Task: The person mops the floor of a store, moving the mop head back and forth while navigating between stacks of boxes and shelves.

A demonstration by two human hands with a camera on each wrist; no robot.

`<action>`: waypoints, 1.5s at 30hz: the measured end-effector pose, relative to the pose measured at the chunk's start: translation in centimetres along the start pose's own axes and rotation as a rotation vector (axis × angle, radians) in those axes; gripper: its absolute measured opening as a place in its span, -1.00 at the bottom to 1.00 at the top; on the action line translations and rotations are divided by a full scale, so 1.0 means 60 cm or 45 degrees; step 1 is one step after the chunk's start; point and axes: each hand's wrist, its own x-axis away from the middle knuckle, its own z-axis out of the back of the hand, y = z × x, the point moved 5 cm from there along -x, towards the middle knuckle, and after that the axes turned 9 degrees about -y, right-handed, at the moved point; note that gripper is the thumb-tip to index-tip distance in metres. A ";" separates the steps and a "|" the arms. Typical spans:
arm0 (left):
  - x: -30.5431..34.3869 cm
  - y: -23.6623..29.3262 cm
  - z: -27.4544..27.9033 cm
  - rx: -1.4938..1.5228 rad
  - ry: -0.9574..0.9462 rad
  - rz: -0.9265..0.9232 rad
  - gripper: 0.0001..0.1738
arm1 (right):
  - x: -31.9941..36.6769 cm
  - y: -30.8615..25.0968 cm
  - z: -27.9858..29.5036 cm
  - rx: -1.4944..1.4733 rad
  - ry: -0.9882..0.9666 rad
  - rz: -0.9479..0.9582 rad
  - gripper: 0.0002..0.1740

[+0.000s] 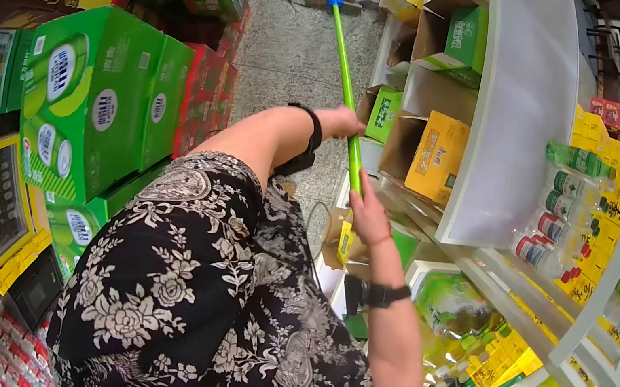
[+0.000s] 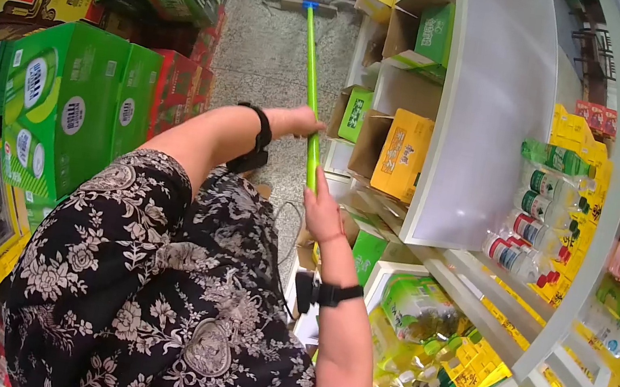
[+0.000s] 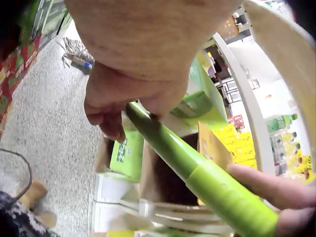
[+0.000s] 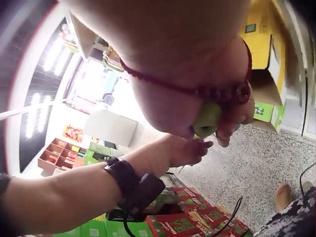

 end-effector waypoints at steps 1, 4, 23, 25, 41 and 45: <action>0.016 -0.007 -0.032 0.032 -0.035 -0.032 -0.47 | 0.033 0.012 -0.013 -0.087 -0.014 0.041 -0.40; 0.087 -0.014 -0.127 0.175 -0.244 0.004 -0.44 | 0.147 0.052 -0.040 -0.069 0.001 0.071 -0.40; -0.034 0.043 0.012 0.316 -0.375 -0.047 -0.37 | 0.070 -0.061 0.104 -0.342 0.011 -0.001 -0.44; -0.087 0.049 0.116 0.439 -0.297 -0.038 -0.42 | -0.029 -0.092 0.139 -0.300 0.061 0.143 -0.45; -0.287 0.151 0.692 0.232 0.233 0.023 -0.54 | -0.531 -0.423 0.373 -0.174 -0.029 -0.036 -0.42; -0.274 0.143 0.629 0.325 0.148 0.047 -0.59 | -0.484 -0.365 0.351 -0.040 0.001 0.003 -0.42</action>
